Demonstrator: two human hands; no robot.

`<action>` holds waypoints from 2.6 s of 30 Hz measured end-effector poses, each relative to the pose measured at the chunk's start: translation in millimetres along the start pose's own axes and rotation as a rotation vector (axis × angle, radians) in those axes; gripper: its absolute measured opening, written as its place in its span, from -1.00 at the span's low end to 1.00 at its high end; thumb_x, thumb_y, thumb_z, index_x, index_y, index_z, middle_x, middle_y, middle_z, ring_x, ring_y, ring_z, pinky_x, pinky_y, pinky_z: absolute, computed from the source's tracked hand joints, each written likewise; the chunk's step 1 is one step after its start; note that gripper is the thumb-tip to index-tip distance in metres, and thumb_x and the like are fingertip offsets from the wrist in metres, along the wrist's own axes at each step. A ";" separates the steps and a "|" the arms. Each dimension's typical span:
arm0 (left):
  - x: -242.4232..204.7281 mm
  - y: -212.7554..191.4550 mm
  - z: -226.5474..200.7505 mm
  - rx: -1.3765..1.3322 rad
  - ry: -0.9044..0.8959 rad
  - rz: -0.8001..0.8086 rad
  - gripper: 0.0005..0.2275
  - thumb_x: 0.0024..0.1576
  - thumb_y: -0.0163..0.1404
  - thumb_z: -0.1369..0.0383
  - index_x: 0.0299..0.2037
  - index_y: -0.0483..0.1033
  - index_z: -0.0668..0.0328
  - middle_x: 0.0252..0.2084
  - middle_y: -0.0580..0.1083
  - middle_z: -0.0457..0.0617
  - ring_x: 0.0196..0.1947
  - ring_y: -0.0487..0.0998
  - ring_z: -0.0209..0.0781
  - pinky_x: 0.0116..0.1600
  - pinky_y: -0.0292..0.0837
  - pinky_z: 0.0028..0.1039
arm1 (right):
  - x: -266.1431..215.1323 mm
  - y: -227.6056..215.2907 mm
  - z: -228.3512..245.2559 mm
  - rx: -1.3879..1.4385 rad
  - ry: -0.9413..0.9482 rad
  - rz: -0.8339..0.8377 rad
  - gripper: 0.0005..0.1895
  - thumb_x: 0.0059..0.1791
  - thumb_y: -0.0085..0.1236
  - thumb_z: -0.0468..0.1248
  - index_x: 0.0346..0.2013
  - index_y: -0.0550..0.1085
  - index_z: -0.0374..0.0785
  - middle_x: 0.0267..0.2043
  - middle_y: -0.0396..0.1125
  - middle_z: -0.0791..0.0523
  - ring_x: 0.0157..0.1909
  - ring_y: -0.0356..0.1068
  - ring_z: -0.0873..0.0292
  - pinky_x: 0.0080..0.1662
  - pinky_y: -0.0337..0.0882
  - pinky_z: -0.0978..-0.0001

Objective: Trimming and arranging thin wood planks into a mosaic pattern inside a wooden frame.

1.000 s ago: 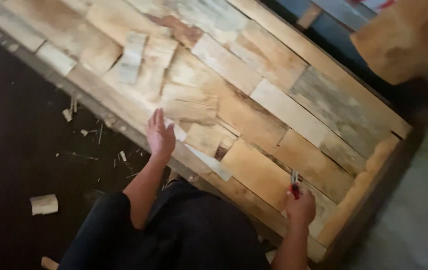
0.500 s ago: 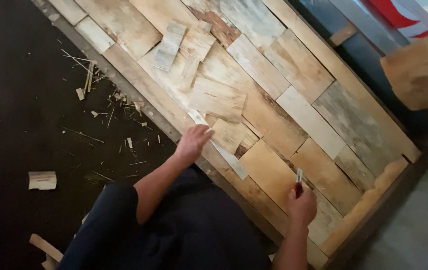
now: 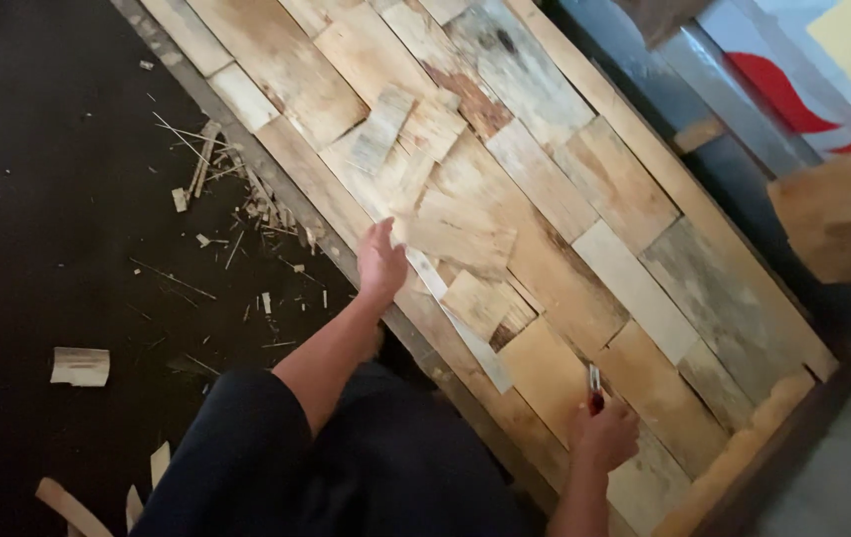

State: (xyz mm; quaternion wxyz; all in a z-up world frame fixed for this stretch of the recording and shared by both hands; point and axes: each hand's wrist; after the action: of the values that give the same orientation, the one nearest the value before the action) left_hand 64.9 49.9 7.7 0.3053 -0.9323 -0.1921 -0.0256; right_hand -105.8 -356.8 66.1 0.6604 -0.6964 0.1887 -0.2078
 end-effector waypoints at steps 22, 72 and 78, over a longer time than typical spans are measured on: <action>84.6 5.0 96.7 -0.437 -0.422 -0.367 -0.66 0.05 0.20 0.43 -0.02 0.41 0.38 -0.29 0.49 0.03 -0.30 0.52 -0.17 -0.13 0.49 -0.35 | -4.8 -15.3 208.1 0.174 -0.821 0.274 0.02 -0.29 0.50 -0.12 0.34 0.17 -0.27 0.39 0.11 -0.07 0.39 0.12 -0.15 0.33 0.18 0.09; 213.1 -18.8 118.2 -0.425 -0.676 0.020 -0.62 0.03 0.23 0.43 0.02 0.41 0.39 -0.24 0.55 0.07 -0.26 0.56 -0.20 -0.14 0.50 -0.40 | 168.5 40.4 528.0 0.907 0.127 0.180 -0.61 -0.18 0.39 -0.16 -0.19 0.53 -0.35 -0.16 0.51 -0.05 -0.14 0.53 -0.01 -0.08 0.47 0.16; 216.6 -21.3 124.9 -0.695 -0.675 0.280 -0.56 -0.05 0.10 0.59 0.11 0.41 0.37 -0.19 0.59 -0.03 -0.26 0.60 -0.31 -0.17 0.50 -0.49 | 180.2 52.9 511.5 1.232 0.233 0.230 -0.58 -0.18 0.41 -0.29 -0.08 0.52 -0.36 -0.09 0.52 -0.01 -0.13 0.53 0.12 -0.10 0.53 0.27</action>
State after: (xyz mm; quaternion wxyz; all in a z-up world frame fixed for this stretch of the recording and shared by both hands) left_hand 248.6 212.2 -46.1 -0.1020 -0.9520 -0.1332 0.2559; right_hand 322.2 -26.3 -0.7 0.9330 -0.1369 0.1789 -0.2805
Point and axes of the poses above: each hand's wrist, its own x-axis towards the middle knuckle, its own y-axis out of the palm, z = x × y
